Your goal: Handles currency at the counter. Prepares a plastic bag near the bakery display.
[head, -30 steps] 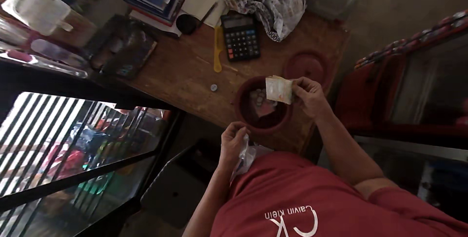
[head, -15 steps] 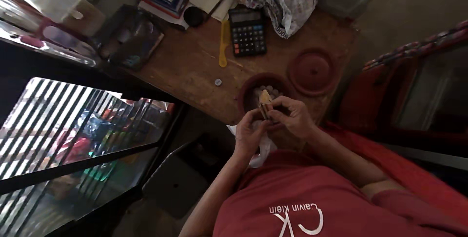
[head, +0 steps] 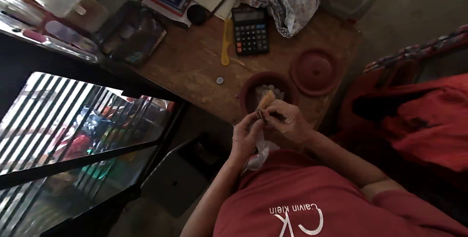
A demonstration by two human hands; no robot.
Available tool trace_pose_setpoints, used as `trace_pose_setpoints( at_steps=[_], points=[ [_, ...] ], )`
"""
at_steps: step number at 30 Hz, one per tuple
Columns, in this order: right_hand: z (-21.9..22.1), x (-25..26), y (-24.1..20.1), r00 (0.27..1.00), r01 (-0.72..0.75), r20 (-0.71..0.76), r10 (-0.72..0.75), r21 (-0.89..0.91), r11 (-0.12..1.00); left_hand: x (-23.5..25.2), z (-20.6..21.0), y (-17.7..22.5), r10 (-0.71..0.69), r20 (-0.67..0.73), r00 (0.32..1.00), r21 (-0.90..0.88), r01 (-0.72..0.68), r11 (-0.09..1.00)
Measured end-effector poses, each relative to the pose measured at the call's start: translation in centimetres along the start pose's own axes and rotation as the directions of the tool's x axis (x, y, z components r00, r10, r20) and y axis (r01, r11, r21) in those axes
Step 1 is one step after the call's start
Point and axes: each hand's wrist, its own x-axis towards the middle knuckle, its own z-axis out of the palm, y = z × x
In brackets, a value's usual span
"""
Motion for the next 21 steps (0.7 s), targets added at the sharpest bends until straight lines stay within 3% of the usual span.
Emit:
trace_pose_setpoints(
  at_steps=[5, 10, 14, 17, 21],
  points=[
    [1.8, -1.3, 0.5, 0.980, 0.193, 0.115, -0.165, -0.303, 0.933, -1.1, -2.1, -0.6, -0.245, 0.046, 0.968, -0.104, 0.249, 0.963],
    [3.3, -1.8, 1.1, 0.921, 0.374, 0.246, -0.301, -0.348, 0.860, -2.1, -2.8, -0.8, -0.392, 0.090, 0.915, -0.276, 0.402, 0.873],
    [3.6, -1.6, 0.9, 0.902, 0.413, 0.269, -0.338, -0.312, 0.856, -1.9, -2.2, 0.4, -0.480, 0.020, 0.877, -0.366, 0.453, 0.813],
    [4.0, -1.7, 1.2, 0.882, 0.454, 0.277, -0.382, -0.274, 0.848, -2.1, -2.2, 0.0, -0.443, 0.009, 0.897, -0.287, 0.426, 0.858],
    [4.2, -1.7, 1.2, 0.863, 0.487, 0.299, -0.407, -0.278, 0.828, -2.0, -1.6, 0.1, -0.466, -0.126, 0.876, -0.323, 0.408, 0.854]
  ],
)
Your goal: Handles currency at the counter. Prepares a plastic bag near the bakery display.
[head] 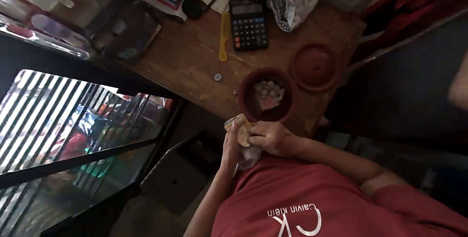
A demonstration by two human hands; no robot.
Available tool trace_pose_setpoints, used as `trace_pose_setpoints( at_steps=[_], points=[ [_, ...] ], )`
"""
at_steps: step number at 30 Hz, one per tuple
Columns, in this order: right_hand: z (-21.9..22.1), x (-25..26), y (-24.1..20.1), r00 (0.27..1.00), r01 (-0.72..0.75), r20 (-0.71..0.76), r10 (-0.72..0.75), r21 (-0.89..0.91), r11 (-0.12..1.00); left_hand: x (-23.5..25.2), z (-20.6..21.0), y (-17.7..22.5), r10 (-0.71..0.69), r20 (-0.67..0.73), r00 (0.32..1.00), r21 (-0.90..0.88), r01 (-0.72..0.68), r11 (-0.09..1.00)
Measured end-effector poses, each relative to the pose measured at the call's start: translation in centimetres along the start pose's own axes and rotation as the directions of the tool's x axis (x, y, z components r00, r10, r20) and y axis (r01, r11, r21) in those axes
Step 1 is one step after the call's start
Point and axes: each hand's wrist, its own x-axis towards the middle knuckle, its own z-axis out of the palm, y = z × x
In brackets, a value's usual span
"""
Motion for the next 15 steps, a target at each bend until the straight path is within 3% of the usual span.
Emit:
trace_pose_setpoints(
  at_steps=[4, 6, 8, 10, 13, 15],
  points=[
    [-0.9, 0.1, 0.2, 0.999, -0.043, 0.029, 0.043, 0.002, 0.999, -0.3, 0.5, 0.5, 0.046, -0.124, 0.991, -0.020, -0.049, 0.999],
    [-1.8, 0.2, 1.1, 0.989, -0.150, 0.004, 0.150, -0.037, 0.988, -0.2, 0.1, 0.8, 0.074, -0.168, 0.983, -0.042, -0.082, 0.996],
    [-2.5, 0.4, 2.9, 0.952, -0.295, 0.028, 0.305, -0.190, 0.936, 0.1, -0.6, 0.6, 0.101, -0.164, 0.981, -0.059, -0.112, 0.992],
    [-2.9, 1.0, 4.5, 0.849, -0.438, 0.125, 0.514, -0.378, 0.815, 0.2, -0.9, 0.7, 0.105, -0.161, 0.981, -0.078, -0.119, 0.990],
    [-3.0, 3.0, 5.9, 0.595, -0.514, 0.309, 0.742, -0.563, 0.647, 0.1, -0.6, 0.8, 0.078, -0.180, 0.981, -0.062, -0.091, 0.994],
    [-3.1, 3.7, 6.5, 0.594, -0.487, 0.311, 0.742, -0.594, 0.640, 0.0, -0.6, 0.6, 0.076, -0.170, 0.982, -0.048, -0.085, 0.995]
  ],
)
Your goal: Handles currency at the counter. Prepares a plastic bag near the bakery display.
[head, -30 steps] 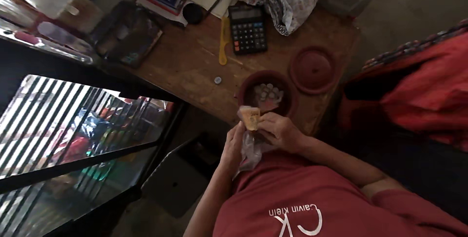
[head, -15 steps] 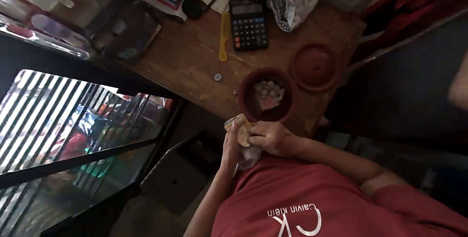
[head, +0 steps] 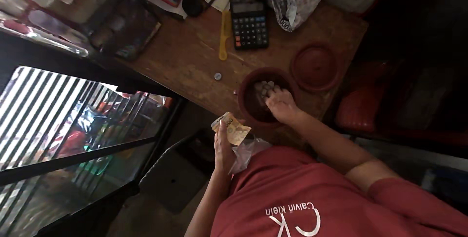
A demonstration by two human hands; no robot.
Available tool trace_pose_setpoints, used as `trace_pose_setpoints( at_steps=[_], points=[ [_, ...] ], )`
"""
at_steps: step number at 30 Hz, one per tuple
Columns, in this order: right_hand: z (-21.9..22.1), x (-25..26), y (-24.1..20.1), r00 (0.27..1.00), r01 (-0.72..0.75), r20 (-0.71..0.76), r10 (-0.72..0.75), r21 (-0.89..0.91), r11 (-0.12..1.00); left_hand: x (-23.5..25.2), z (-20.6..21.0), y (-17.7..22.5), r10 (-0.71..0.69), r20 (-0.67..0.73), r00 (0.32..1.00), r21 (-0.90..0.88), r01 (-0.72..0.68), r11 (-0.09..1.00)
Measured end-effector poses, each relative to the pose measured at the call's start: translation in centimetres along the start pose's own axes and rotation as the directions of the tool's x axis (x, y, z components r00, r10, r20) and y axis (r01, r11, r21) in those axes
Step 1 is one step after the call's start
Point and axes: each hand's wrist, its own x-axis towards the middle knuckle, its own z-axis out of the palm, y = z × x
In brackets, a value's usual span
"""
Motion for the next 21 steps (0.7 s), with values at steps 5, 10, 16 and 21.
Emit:
trace_pose_setpoints(
  at_steps=[5, 10, 16, 21],
  points=[
    [-1.3, 0.1, 2.6, 0.985, 0.035, -0.164, 0.045, 0.451, 0.892, 0.2, -0.7, -0.2, 0.021, -0.025, 0.999, -0.012, -0.022, 1.000],
    [-2.3, -0.7, 5.2, 0.976, 0.105, -0.204, 0.071, 0.737, 0.668, 0.3, -1.4, -0.9, 0.022, -0.054, 0.998, -0.071, -0.026, 0.997],
    [-2.0, -1.7, 7.1, 0.974, 0.174, -0.209, 0.085, 0.936, 0.307, 0.2, -1.5, -0.9, 0.043, -0.068, 0.997, -0.082, -0.049, 0.995],
    [-2.0, -2.4, 7.8, 0.987, 0.158, -0.152, 0.057, 0.980, -0.117, 0.3, -1.5, -1.0, 0.044, -0.077, 0.996, -0.096, -0.051, 0.994]
  ],
)
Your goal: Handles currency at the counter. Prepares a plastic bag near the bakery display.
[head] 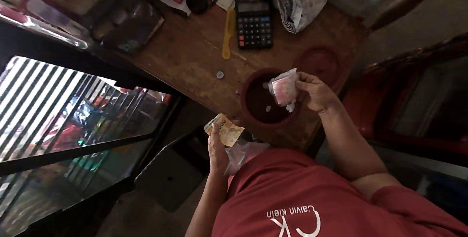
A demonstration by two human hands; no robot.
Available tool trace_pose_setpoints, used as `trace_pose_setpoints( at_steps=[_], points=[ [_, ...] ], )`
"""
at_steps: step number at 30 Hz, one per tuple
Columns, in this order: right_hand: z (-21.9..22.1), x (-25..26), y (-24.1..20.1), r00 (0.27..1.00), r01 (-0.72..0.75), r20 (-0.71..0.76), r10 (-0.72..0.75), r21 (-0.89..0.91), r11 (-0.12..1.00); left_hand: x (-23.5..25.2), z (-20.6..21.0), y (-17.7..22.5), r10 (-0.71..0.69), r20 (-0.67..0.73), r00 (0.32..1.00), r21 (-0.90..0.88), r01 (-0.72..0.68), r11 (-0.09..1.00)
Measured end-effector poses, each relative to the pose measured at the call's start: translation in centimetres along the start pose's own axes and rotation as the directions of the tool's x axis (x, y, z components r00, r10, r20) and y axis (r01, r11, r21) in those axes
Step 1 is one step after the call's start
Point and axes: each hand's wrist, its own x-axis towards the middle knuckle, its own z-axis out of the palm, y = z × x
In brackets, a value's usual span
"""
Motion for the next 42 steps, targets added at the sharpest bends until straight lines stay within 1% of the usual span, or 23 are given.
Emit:
trace_pose_setpoints(
  at_steps=[3, 5, 8, 13, 16, 18, 20, 22, 24, 25, 27, 28, 29, 32, 34, 35, 36, 38, 39, 41, 42],
  points=[
    [-0.3, -0.1, 0.4, 0.997, -0.024, 0.074, 0.009, 0.198, 0.980, 0.3, -0.4, -0.3, 0.015, 0.057, 0.998, 0.011, -0.016, 1.000],
    [-0.5, 0.1, 1.0, 0.992, -0.013, 0.119, -0.027, 0.323, 0.946, 0.5, -0.6, -0.6, 0.026, 0.082, 0.996, 0.005, -0.027, 1.000],
    [-0.5, 0.1, 1.5, 0.987, -0.010, 0.145, -0.065, 0.466, 0.885, 0.6, -0.6, -0.5, 0.013, 0.068, 0.998, 0.016, -0.014, 1.000],
    [-0.8, 0.4, 2.5, 0.984, -0.005, 0.153, -0.090, 0.533, 0.846, 0.6, -0.6, -0.5, 0.021, 0.096, 0.995, 0.020, -0.023, 1.000],
    [-0.6, 0.5, 2.5, 0.991, -0.041, 0.130, -0.033, 0.525, 0.850, 0.4, -0.3, -0.1, -0.011, 0.089, 0.996, 0.010, 0.010, 1.000],
    [-0.2, 0.6, 2.0, 0.997, -0.070, 0.071, 0.042, 0.460, 0.885, 0.5, -0.3, 0.0, -0.010, 0.106, 0.994, 0.026, 0.007, 1.000],
    [1.0, 0.7, 1.0, 0.993, -0.082, -0.054, 0.106, 0.331, 0.940, 0.6, -0.3, -0.1, -0.014, 0.115, 0.993, 0.022, 0.011, 1.000],
    [2.1, 1.0, 0.7, 0.984, -0.050, -0.165, 0.063, 0.080, 0.996, 0.8, -0.5, -0.3, -0.010, 0.132, 0.991, 0.015, 0.008, 1.000],
    [2.8, 1.3, 1.5, 0.981, 0.012, -0.185, -0.052, -0.211, 0.978, 1.0, -0.5, -0.5, -0.015, 0.144, 0.990, 0.005, 0.014, 1.000],
    [3.1, 1.4, 1.8, 0.978, 0.039, -0.177, -0.113, -0.375, 0.926, 1.1, -0.4, -0.5, -0.024, 0.140, 0.990, 0.002, 0.024, 1.000],
    [3.9, 1.2, 2.2, 0.972, 0.064, -0.126, -0.198, -0.670, 0.740, 1.0, -0.1, -0.3, -0.037, 0.117, 0.992, -0.005, 0.038, 0.999],
    [4.3, 1.0, 2.5, 0.971, 0.080, -0.084, -0.224, -0.768, 0.635, 1.0, 0.0, -0.2, -0.039, 0.115, 0.993, 0.000, 0.039, 0.999],
    [4.5, 1.0, 2.9, 0.972, 0.104, -0.033, -0.234, -0.830, 0.548, 0.9, 0.1, -0.2, -0.038, 0.123, 0.992, 0.014, 0.036, 0.999],
    [5.0, 0.7, 3.9, 0.971, 0.173, 0.097, -0.217, -0.914, 0.366, 1.2, 0.1, -0.3, -0.018, 0.165, 0.986, 0.017, 0.016, 1.000],
    [5.6, -0.2, 4.0, 0.947, 0.241, 0.162, -0.278, -0.929, 0.280, 1.0, 0.5, 0.0, -0.017, 0.154, 0.988, 0.031, 0.013, 0.999],
    [5.9, -0.7, 3.9, 0.919, 0.310, 0.217, -0.330, -0.914, 0.262, 0.8, 0.9, 0.4, -0.018, 0.130, 0.991, 0.046, 0.012, 0.999],
    [6.3, -1.2, 3.6, 0.888, 0.388, 0.276, -0.369, -0.880, 0.275, 0.6, 1.5, 0.7, -0.017, 0.103, 0.994, 0.060, 0.011, 0.998],
    [7.7, -2.3, 3.3, 0.832, 0.522, 0.377, -0.406, -0.780, 0.345, 0.3, 2.5, 1.2, -0.030, 0.071, 0.997, 0.080, 0.024, 0.997],
    [8.4, -2.8, 3.3, 0.809, 0.568, 0.424, -0.408, -0.742, 0.356, 0.3, 2.9, 1.2, -0.031, 0.087, 0.996, 0.067, 0.025, 0.997],
    [9.5, -3.1, 3.7, 0.753, 0.641, 0.501, -0.427, -0.705, 0.303, 0.1, 3.7, 1.3, -0.051, 0.149, 0.987, 0.040, 0.045, 0.998],
    [9.8, -3.1, 3.9, 0.733, 0.661, 0.517, -0.442, -0.696, 0.282, 0.0, 4.0, 1.3, -0.066, 0.177, 0.982, 0.037, 0.061, 0.997]
  ],
)
